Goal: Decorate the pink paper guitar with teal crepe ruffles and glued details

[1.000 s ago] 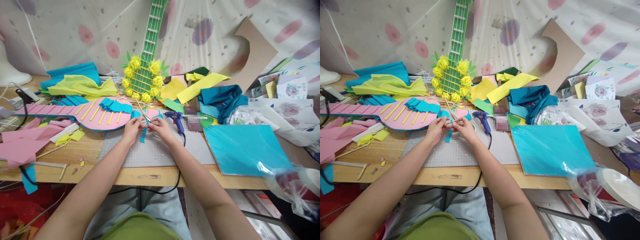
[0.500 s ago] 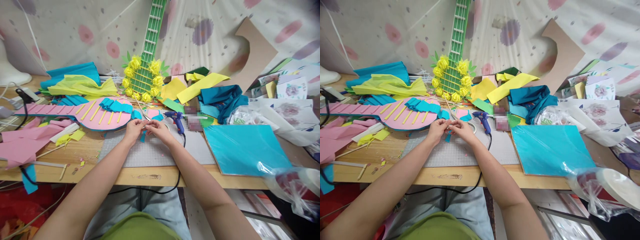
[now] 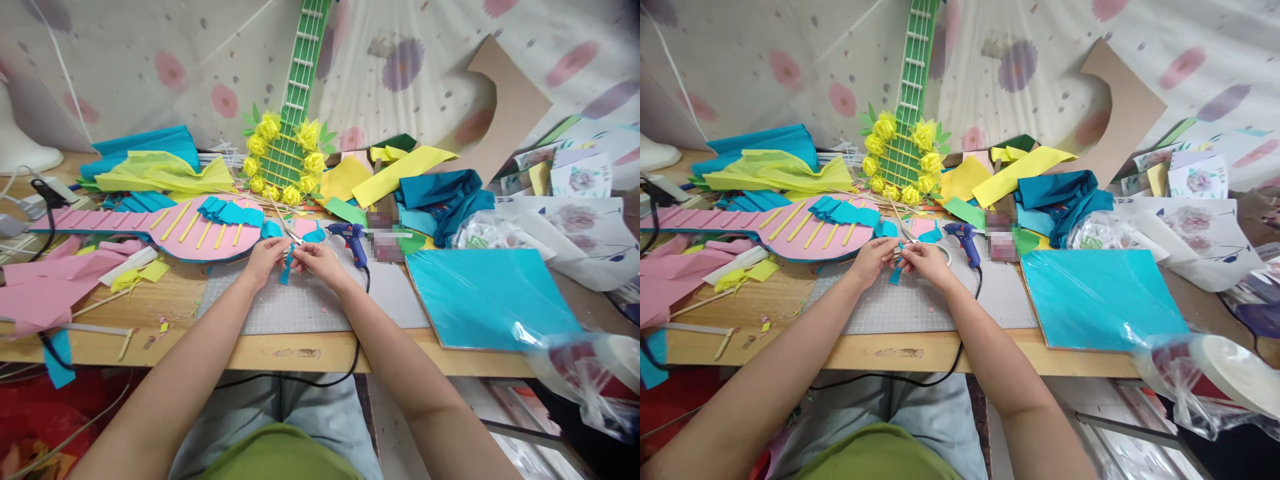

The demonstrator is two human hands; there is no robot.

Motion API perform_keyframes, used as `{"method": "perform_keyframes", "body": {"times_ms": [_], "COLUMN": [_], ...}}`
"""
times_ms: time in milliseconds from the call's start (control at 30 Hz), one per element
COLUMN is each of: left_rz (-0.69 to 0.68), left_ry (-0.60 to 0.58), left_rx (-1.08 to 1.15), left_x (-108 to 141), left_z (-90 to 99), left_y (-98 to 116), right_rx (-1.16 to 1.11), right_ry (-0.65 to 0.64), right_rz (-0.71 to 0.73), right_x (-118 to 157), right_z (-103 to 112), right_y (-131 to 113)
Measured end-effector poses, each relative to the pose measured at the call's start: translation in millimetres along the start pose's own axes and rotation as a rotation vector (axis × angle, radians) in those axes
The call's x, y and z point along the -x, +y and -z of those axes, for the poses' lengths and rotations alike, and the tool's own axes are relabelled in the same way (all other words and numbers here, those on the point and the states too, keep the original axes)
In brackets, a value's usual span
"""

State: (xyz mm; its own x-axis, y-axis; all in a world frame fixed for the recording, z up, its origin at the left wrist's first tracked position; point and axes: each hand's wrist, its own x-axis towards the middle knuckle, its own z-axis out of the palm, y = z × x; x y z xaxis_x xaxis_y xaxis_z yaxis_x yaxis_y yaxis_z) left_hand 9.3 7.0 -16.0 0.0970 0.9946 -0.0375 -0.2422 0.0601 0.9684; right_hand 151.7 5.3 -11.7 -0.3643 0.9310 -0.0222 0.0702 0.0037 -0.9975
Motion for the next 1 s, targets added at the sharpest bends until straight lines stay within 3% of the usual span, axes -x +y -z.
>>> {"method": "perform_keyframes", "body": {"times_ms": [200, 467, 600, 800, 1000], "left_rz": [-0.114, -0.088, -0.078, -0.104, -0.088], "left_ry": [0.104, 0.112, 0.122, 0.247, 0.188], "left_rx": [-0.069, -0.078, -0.111, -0.134, -0.120], "left_x": [-3.8, -3.1, -3.3, -2.7, 1.5], "left_z": [-0.4, -2.7, -3.3, -2.2, -4.4], "left_y": [-9.3, -11.9, -12.9, -12.0, -9.9], "right_rx": [0.149, 0.649, 0.860, 0.893, 0.895], "right_ry": [0.015, 0.219, 0.250, 0.226, 0.219], "right_rz": [0.069, 0.234, 0.228, 0.227, 0.238], "right_x": [-1.7, -3.8, -4.7, -3.4, 0.4], "right_z": [-3.3, -8.3, -6.6, -9.2, -10.8], "right_y": [7.7, 8.7, 4.9, 2.6, 6.2]}}
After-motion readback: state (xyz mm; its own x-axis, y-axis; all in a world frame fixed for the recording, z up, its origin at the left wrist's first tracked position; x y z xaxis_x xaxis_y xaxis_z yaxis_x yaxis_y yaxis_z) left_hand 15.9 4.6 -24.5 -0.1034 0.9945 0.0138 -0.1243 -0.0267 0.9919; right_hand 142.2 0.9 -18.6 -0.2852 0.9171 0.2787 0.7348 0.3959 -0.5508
